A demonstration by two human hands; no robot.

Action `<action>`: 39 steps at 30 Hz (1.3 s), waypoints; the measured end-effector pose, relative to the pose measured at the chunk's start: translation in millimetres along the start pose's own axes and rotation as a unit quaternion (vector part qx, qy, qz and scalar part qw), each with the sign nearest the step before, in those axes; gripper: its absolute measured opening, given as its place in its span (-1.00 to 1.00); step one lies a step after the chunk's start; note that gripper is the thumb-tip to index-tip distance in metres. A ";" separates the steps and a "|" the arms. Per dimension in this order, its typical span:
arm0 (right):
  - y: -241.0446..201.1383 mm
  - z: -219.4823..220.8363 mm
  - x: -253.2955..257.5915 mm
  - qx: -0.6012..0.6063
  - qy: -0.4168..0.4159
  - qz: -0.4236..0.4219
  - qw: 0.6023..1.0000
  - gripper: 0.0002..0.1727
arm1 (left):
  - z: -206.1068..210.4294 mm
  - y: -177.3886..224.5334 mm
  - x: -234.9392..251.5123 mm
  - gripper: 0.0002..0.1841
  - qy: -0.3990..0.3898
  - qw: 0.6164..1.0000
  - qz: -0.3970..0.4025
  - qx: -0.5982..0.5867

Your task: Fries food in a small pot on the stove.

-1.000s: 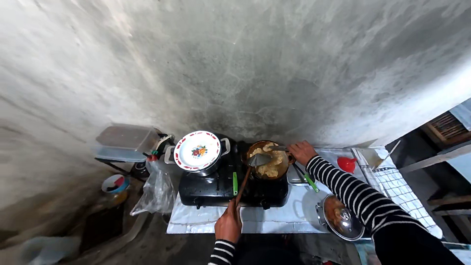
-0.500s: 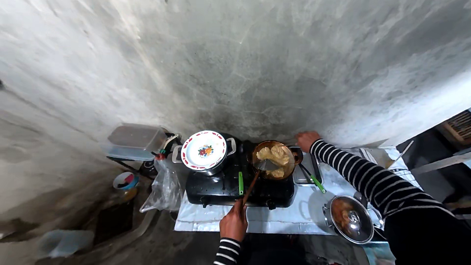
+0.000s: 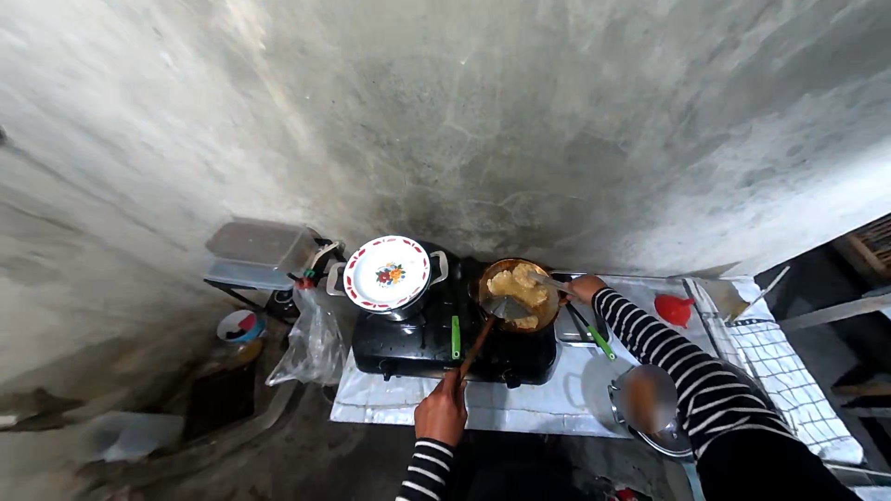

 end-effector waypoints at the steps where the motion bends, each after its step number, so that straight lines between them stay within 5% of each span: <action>1: -2.7 -4.5 -4.8 -0.016 0.026 -0.017 0.999 -0.45 | -0.4 0.4 -0.3 -0.64 0.000 1.000 -0.001 -0.001; 8: -30.4 -33.8 -28.4 -0.253 0.097 -0.048 0.961 -0.44 | 2.5 -0.3 -3.9 -0.61 -0.008 1.000 -0.007 0.014; 17: -25.6 -33.9 -70.9 -0.244 0.065 -0.028 0.967 -0.42 | -4.3 7.1 4.0 -0.53 -0.032 0.998 -0.047 -0.042; 22: -17.9 -10.5 -109.4 -0.370 0.084 -0.155 0.912 -0.54 | 1.1 16.1 11.7 -0.48 -0.087 0.987 -0.059 -0.121; 28: 13.8 20.7 -81.0 -0.434 0.161 -0.307 0.831 -0.50 | 9.6 25.0 10.8 -0.50 -0.145 0.967 -0.092 -0.188; 39: 20.0 71.0 -82.2 -0.354 0.235 -0.281 0.861 -0.50 | 10.9 21.1 6.5 -0.48 -0.153 0.978 -0.082 -0.117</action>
Point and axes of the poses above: each hand's wrist, its own x-axis towards the middle knuckle, its own z-axis out of the palm, y = z × x, the point moved 3 cm from there along x, towards the middle knuckle, and after that the axes turned 10 degrees about -x, right-handed, at the moved point
